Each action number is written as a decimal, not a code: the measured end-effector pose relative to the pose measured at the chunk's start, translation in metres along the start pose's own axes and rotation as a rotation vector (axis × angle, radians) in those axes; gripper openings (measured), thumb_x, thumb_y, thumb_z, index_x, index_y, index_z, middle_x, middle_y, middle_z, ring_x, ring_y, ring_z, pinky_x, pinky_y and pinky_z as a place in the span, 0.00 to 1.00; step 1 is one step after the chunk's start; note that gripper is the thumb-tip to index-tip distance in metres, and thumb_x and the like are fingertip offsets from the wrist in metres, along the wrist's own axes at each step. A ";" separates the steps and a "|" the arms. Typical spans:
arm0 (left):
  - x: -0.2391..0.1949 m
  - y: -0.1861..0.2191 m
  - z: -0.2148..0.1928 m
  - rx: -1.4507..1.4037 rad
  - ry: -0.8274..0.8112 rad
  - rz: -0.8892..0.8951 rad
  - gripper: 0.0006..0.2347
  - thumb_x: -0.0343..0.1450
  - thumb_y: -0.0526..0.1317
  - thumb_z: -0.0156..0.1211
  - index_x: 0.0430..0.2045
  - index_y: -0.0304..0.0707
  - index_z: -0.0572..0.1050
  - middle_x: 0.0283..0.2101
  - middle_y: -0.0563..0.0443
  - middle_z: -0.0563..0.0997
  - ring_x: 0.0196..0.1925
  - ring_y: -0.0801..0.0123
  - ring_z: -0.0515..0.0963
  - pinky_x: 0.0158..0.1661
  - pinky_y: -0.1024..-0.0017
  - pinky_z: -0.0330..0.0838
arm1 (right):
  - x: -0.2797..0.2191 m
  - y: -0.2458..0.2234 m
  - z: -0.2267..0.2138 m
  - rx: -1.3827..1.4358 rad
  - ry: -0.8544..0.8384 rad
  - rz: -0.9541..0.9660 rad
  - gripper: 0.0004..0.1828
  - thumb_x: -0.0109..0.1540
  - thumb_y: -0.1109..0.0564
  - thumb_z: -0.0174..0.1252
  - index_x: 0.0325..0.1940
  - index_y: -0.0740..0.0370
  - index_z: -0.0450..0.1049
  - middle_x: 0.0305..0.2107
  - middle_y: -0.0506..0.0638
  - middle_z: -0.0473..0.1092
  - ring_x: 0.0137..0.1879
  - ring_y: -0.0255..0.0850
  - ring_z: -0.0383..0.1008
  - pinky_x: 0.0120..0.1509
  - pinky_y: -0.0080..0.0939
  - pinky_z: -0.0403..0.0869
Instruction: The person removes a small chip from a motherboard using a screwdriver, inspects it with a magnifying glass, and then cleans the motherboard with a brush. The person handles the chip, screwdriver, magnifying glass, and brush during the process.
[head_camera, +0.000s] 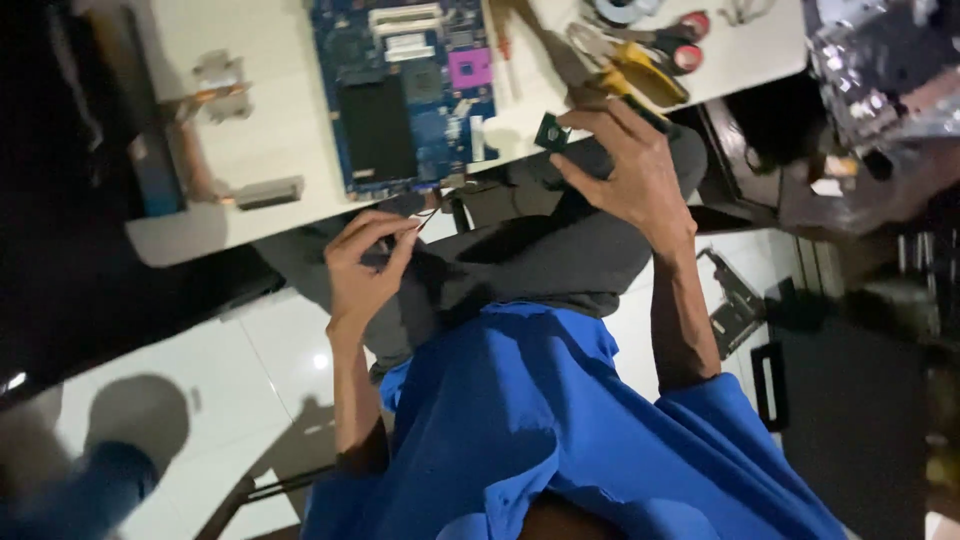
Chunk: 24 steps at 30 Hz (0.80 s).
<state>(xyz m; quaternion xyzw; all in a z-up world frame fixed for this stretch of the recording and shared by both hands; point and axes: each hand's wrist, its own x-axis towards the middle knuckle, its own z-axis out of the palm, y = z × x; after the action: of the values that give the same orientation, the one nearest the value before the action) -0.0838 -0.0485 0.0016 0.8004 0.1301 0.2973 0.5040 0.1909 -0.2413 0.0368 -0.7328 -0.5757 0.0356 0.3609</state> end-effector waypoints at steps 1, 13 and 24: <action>0.000 0.006 -0.001 0.028 0.012 -0.054 0.03 0.75 0.30 0.62 0.38 0.31 0.82 0.39 0.44 0.82 0.43 0.61 0.82 0.45 0.67 0.77 | -0.003 0.000 -0.007 -0.030 -0.004 0.025 0.16 0.69 0.61 0.68 0.60 0.67 0.75 0.52 0.59 0.75 0.58 0.50 0.78 0.63 0.48 0.76; 0.003 -0.006 0.005 0.038 -0.040 -0.006 0.02 0.74 0.30 0.64 0.38 0.31 0.81 0.40 0.42 0.82 0.44 0.59 0.82 0.46 0.64 0.78 | -0.065 0.122 -0.059 -0.541 0.357 0.336 0.19 0.66 0.58 0.73 0.56 0.59 0.71 0.37 0.50 0.76 0.42 0.43 0.74 0.44 0.48 0.71; 0.003 -0.001 0.006 0.058 -0.096 -0.040 0.03 0.74 0.29 0.64 0.38 0.30 0.81 0.40 0.42 0.82 0.44 0.60 0.82 0.46 0.67 0.77 | -0.083 0.170 -0.058 -0.561 0.356 0.256 0.10 0.64 0.59 0.78 0.45 0.58 0.83 0.38 0.50 0.80 0.49 0.46 0.76 0.49 0.47 0.72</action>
<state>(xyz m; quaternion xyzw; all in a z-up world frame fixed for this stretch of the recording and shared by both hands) -0.0778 -0.0508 0.0003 0.8252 0.1302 0.2447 0.4921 0.3296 -0.3551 -0.0480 -0.8642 -0.3948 -0.2073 0.2330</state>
